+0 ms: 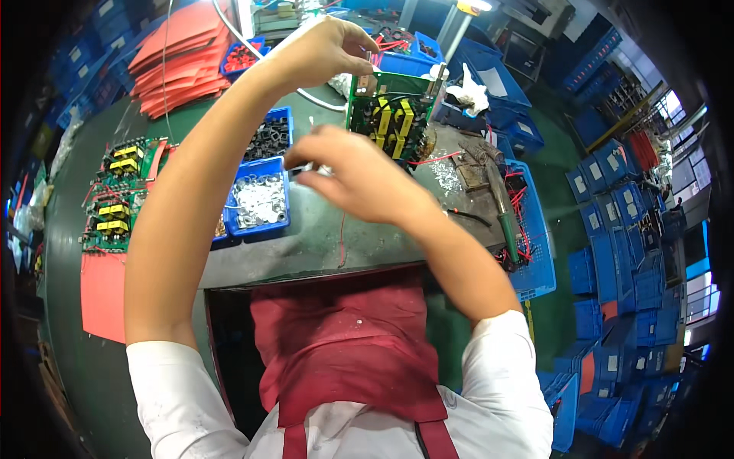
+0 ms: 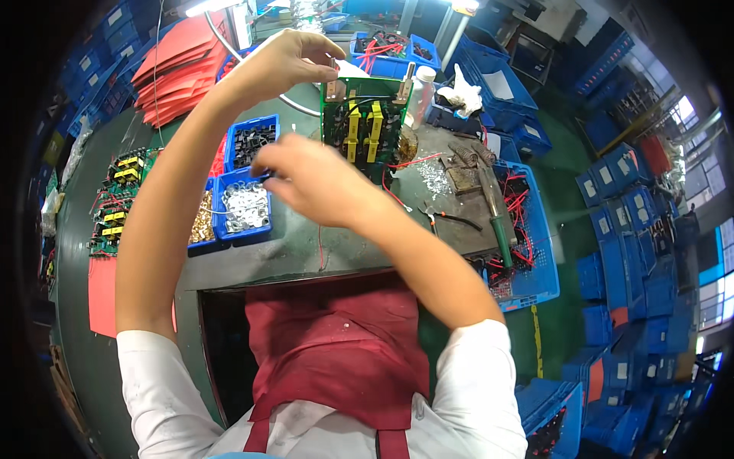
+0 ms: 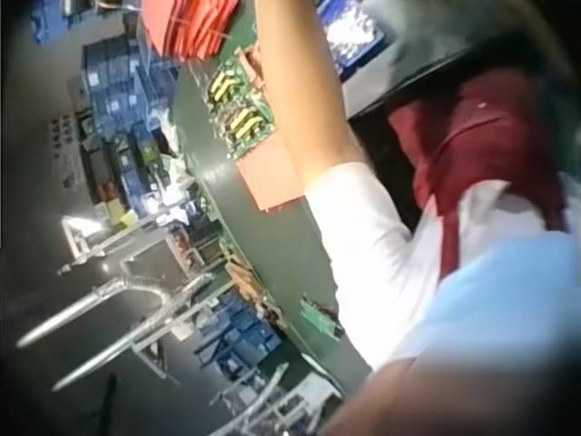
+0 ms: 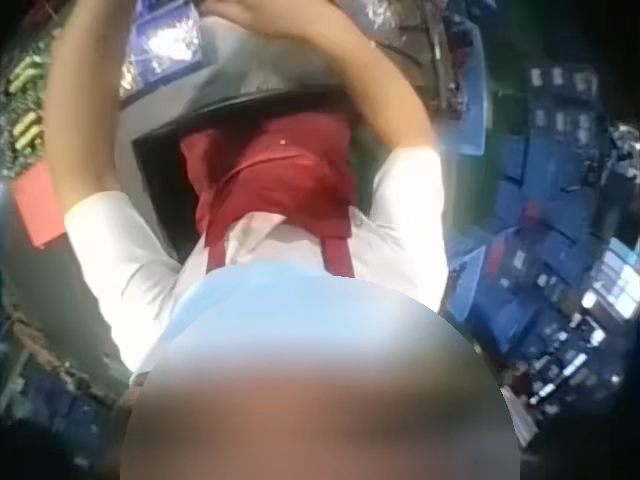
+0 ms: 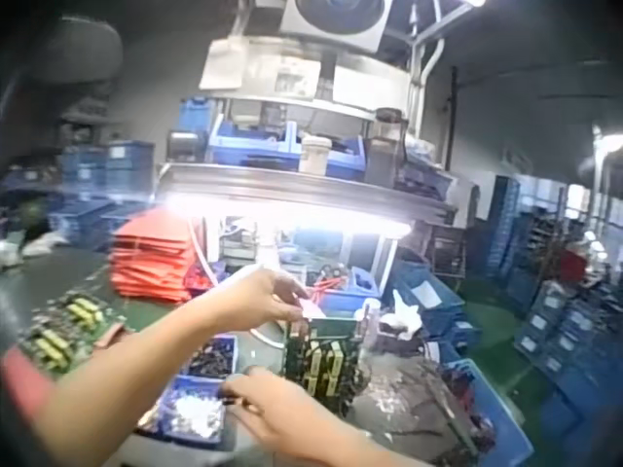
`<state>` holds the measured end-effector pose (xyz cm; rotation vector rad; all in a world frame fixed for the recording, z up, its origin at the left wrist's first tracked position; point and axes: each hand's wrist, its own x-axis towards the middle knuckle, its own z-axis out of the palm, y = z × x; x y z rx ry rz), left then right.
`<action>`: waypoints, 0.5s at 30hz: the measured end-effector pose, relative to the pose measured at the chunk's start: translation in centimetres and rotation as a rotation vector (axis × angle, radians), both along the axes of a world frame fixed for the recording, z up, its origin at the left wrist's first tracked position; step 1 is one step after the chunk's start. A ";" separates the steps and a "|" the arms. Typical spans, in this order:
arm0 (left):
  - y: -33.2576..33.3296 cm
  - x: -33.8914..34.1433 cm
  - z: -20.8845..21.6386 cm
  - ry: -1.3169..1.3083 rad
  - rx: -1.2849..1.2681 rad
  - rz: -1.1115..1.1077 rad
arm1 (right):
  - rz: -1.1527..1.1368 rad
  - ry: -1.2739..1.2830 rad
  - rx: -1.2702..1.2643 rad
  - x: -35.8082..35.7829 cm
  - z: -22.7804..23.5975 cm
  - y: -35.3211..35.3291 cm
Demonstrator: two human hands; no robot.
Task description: Assembling and soldering components onto a printed circuit board at a factory workstation.
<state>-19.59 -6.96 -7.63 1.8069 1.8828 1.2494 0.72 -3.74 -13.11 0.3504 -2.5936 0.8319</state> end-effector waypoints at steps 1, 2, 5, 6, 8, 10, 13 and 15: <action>0.2 0.3 0.1 -0.004 0.000 -0.008 | -0.003 0.036 -0.048 1.9 1.3 1.3; 0.3 0.8 0.5 0.047 -0.022 0.009 | -0.087 0.074 -0.109 3.2 2.2 2.9; 0.7 1.0 0.5 0.087 -0.145 -0.028 | -0.335 0.147 -0.132 5.7 6.3 8.5; 0.8 1.7 0.8 0.084 -0.131 -0.008 | -0.378 0.155 -0.144 6.1 7.3 11.1; 0.8 1.9 0.7 0.044 -0.126 -0.033 | -0.452 0.099 -0.120 6.2 8.6 14.5; 0.8 3.3 -0.4 0.048 -0.023 0.057 | -0.423 0.010 -0.117 5.8 8.6 17.9; -0.9 5.4 -1.7 0.103 0.122 0.261 | -0.418 -0.091 -0.161 5.5 8.8 19.0; -3.4 8.3 -2.9 -0.060 0.398 0.432 | -0.449 -0.198 -0.180 5.9 9.9 17.7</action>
